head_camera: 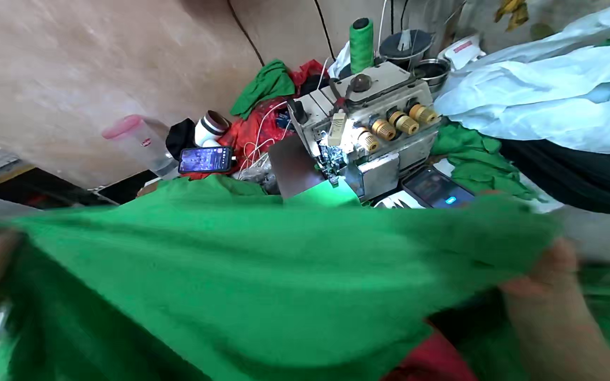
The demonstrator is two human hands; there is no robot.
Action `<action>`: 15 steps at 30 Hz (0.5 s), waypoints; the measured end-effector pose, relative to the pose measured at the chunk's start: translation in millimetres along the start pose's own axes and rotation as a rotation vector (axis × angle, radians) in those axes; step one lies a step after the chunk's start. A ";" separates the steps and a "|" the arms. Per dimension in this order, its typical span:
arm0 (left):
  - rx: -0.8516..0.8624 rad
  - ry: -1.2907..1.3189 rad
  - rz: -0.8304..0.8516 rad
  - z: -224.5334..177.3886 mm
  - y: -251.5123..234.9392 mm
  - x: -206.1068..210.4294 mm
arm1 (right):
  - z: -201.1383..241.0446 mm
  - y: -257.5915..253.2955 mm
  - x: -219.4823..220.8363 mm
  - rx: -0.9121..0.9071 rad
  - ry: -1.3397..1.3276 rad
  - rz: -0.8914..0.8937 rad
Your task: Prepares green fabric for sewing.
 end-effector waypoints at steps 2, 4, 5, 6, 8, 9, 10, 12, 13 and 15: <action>-0.094 -0.176 -0.090 -16.4 -37.8 33.3 | -34.9 -13.1 13.8 0.073 -0.029 0.060; -0.008 -0.231 -0.025 -60.0 -51.2 83.2 | -65.5 -18.7 15.6 0.155 -0.012 -0.016; 0.064 -0.225 -0.003 -89.2 -46.8 109.9 | -77.1 -20.2 16.6 0.191 0.003 -0.057; 0.116 -0.143 0.033 -117.6 -36.5 138.7 | -85.2 -21.0 18.8 0.217 0.027 -0.085; 0.177 0.100 0.205 -170.0 -5.2 202.7 | -90.5 -22.4 24.0 0.209 0.138 -0.103; 0.199 0.184 0.317 -193.8 11.7 230.5 | -87.1 -23.4 26.1 0.162 0.230 -0.097; 0.230 0.229 0.421 -214.5 25.6 250.9 | -80.1 -24.0 28.0 0.090 0.342 -0.080; 0.282 0.322 0.554 -240.3 39.5 268.8 | -59.2 -23.4 32.9 -0.074 0.587 -0.054; 0.303 0.378 0.575 -247.4 39.7 268.5 | -48.4 -23.3 36.7 -0.141 0.668 -0.044; 0.312 0.577 0.562 -257.4 33.1 258.6 | -30.0 -22.1 43.7 -0.238 0.712 -0.031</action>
Point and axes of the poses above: each hand's wrist, its own y-axis away from the middle knuckle, its own x-axis out of the palm, z = x × y, the point moved 10 cm from there along -y, towards the middle knuckle, and after that the axes turned 1 degree about y, right-handed, at the moved point
